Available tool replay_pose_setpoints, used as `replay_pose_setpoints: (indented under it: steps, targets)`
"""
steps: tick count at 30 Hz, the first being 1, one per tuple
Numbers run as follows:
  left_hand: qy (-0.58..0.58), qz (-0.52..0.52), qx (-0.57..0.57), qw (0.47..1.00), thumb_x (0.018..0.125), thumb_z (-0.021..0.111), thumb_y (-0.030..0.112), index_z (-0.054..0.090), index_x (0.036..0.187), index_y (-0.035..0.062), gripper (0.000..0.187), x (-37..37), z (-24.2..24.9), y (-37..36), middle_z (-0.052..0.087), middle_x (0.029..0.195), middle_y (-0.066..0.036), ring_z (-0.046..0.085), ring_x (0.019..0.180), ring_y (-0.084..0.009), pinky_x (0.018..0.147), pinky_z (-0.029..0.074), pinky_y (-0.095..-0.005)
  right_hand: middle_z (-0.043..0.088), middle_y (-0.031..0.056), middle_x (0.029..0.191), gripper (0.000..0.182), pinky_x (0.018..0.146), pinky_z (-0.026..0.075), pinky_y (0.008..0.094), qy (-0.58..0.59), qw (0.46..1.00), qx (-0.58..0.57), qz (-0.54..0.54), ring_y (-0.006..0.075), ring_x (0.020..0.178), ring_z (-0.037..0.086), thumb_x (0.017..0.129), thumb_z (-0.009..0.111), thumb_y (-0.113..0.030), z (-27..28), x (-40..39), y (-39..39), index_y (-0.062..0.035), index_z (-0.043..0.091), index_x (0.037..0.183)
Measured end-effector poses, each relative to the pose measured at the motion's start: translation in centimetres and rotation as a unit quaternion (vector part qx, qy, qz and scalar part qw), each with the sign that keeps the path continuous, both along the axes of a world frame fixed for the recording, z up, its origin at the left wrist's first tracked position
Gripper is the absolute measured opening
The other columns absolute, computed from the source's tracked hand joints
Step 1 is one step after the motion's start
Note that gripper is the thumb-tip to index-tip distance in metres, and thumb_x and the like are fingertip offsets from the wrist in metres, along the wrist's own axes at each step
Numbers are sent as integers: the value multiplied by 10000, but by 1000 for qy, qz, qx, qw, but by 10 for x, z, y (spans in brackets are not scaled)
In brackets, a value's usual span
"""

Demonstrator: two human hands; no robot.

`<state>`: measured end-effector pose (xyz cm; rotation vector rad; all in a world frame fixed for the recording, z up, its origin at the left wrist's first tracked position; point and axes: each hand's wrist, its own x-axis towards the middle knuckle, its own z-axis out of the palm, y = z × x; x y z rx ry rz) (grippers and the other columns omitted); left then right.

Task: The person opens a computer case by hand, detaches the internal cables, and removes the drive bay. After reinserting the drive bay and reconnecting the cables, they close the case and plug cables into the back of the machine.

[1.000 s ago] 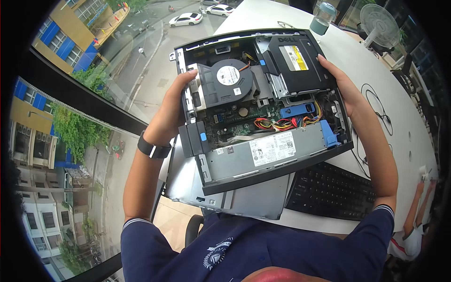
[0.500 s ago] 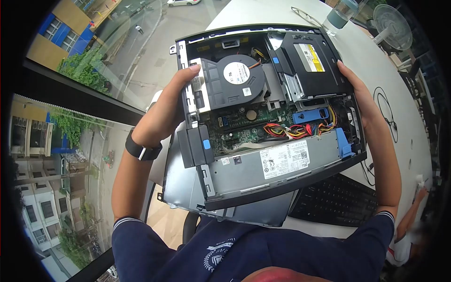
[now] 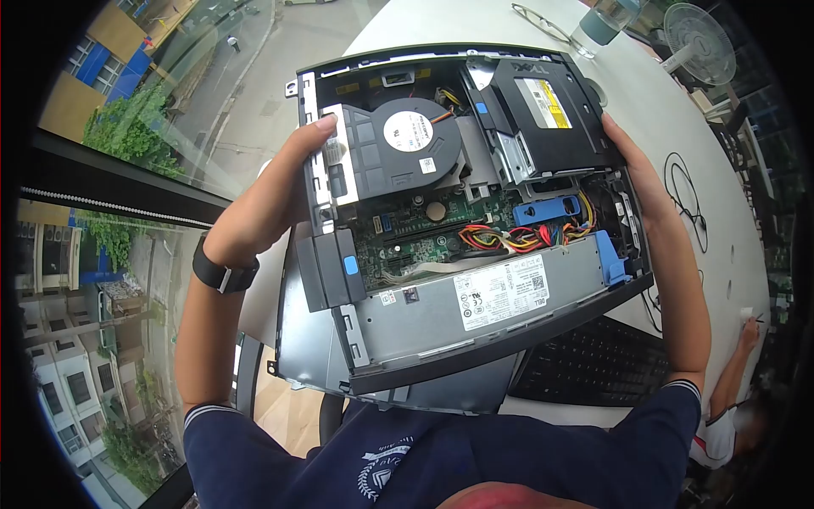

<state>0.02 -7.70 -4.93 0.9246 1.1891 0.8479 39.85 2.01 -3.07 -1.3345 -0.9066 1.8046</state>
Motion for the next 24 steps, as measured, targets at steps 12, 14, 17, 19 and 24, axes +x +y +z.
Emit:
replay_pose_setpoints:
  steps: [12, 14, 17, 19, 24]
  targets:
    - [80, -28, -7, 996, 1035, 361, 646, 458, 1485, -4, 796, -1, 3, 6, 691, 1230, -147, 714, 1010, -177, 828, 606, -363, 764, 149, 974, 461, 601, 646, 288, -50, 999, -1, 9, 177, 730, 766, 1030, 616, -408, 13, -3, -7, 24, 652, 1186]
    - [107, -48, -11, 993, 1034, 316, 665, 439, 1496, -9, 826, -5, 2, 10, 683, 1238, -173, 716, 1018, -208, 812, 614, -397, 762, 154, 980, 474, 597, 644, 287, -61, 998, -3, 11, 177, 731, 766, 1035, 604, -416, 17, -3, -8, 29, 645, 1194]
    - [145, -75, -16, 986, 1030, 270, 688, 415, 1508, -12, 860, -9, 3, 13, 667, 1257, -213, 715, 1038, -261, 802, 620, -433, 758, 159, 999, 498, 602, 644, 285, -75, 997, -5, 1, 170, 737, 765, 1044, 585, -426, 21, -9, -13, 41, 631, 1210]
    - [171, -87, -21, 981, 1027, 263, 695, 404, 1513, -12, 869, -10, 6, 16, 657, 1269, -235, 713, 1049, -294, 807, 620, -443, 757, 145, 991, 541, 605, 647, 278, -98, 995, -1, 1, 151, 725, 761, 1048, 567, -456, 18, -7, -12, 57, 629, 1208]
    - [193, -80, -16, 978, 1016, 263, 713, 384, 1522, -22, 900, -6, 11, 17, 653, 1258, -269, 713, 1048, -322, 766, 626, -435, 755, 135, 992, 601, 603, 640, 267, -162, 986, 2, 29, 131, 721, 755, 1054, 533, -494, 20, -6, -12, 76, 618, 1223]
